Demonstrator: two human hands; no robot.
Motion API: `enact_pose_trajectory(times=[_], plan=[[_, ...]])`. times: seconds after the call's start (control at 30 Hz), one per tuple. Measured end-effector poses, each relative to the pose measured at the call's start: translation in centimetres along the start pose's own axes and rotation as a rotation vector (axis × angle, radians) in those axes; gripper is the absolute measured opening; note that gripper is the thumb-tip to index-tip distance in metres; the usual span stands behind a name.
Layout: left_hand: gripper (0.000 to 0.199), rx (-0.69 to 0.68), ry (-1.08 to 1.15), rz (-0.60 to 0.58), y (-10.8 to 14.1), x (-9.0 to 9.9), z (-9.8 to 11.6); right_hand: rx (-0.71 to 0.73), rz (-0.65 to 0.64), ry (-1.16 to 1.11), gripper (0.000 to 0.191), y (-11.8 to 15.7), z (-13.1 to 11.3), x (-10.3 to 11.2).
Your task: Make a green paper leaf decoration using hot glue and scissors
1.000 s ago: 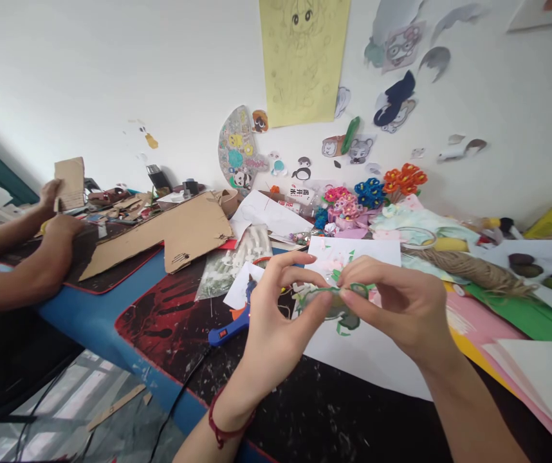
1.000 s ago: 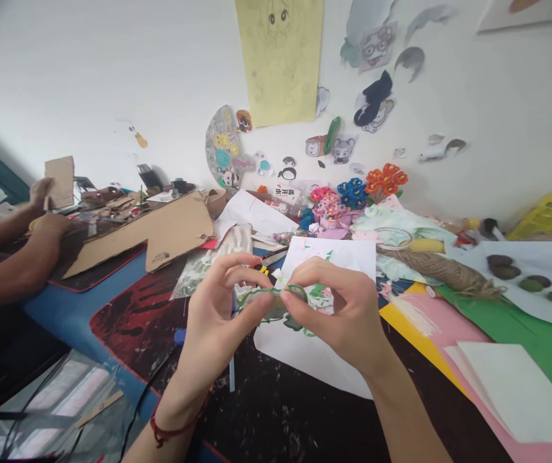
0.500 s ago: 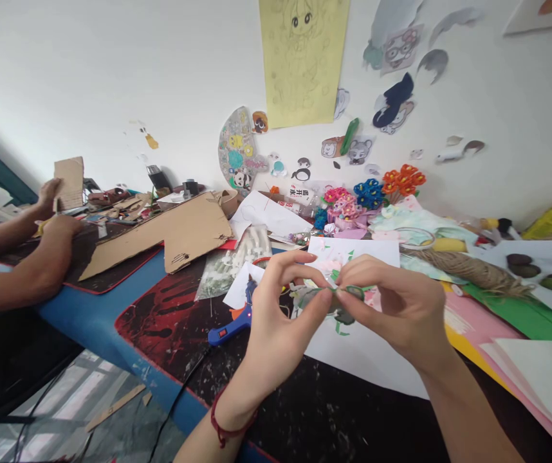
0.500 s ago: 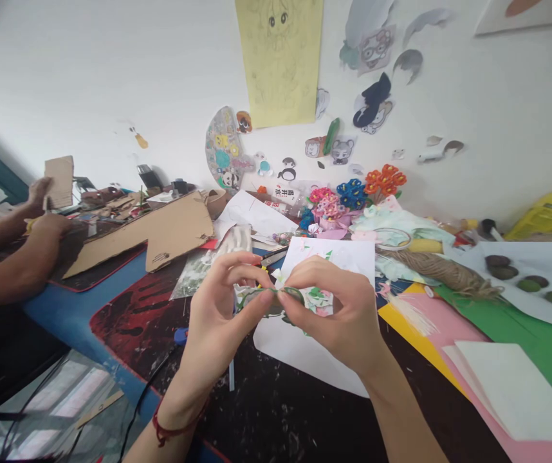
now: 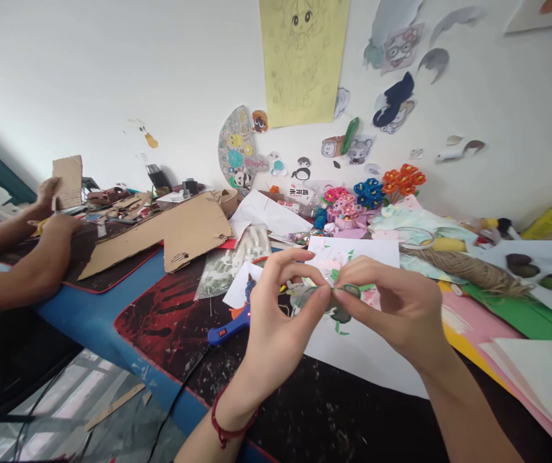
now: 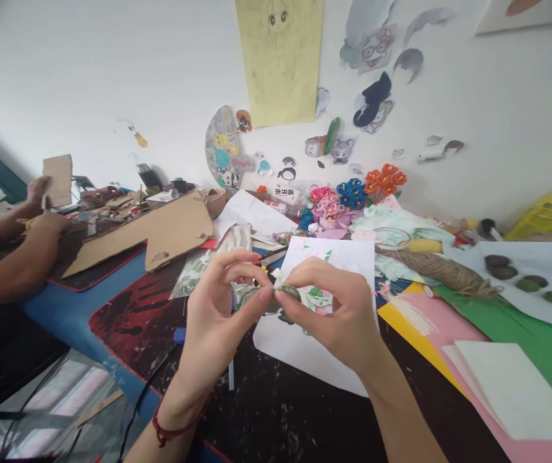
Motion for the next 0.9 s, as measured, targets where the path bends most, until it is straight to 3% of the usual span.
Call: enact_pose_trajectory(times=[0.23, 0.6, 0.9], plan=[[0.029, 0.025, -0.035, 0.020, -0.4, 0.3, -0.4, -0.164, -0.003, 0.033, 0.009, 0.7, 1.2, 0.2], [0.037, 0.052, -0.047, -0.068, -0.2, 0.2, -0.4, -0.219, 0.005, -0.013, 0.012, 0.7, 1.3, 0.0], [0.022, 0.033, -0.017, 0.050, -0.5, 0.4, -0.5, -0.240, -0.008, -0.054, 0.013, 0.8, 1.2, -0.2]])
Point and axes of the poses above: each hand's wrist, its own y-axis away from the middle knuckle, its own x-axis out of the back of the hand, z = x × y, the point moved 6 cm from there along -y, towards the middle knuckle, and after that the axes turned 12 degrees about x, right-handed, at the moved point
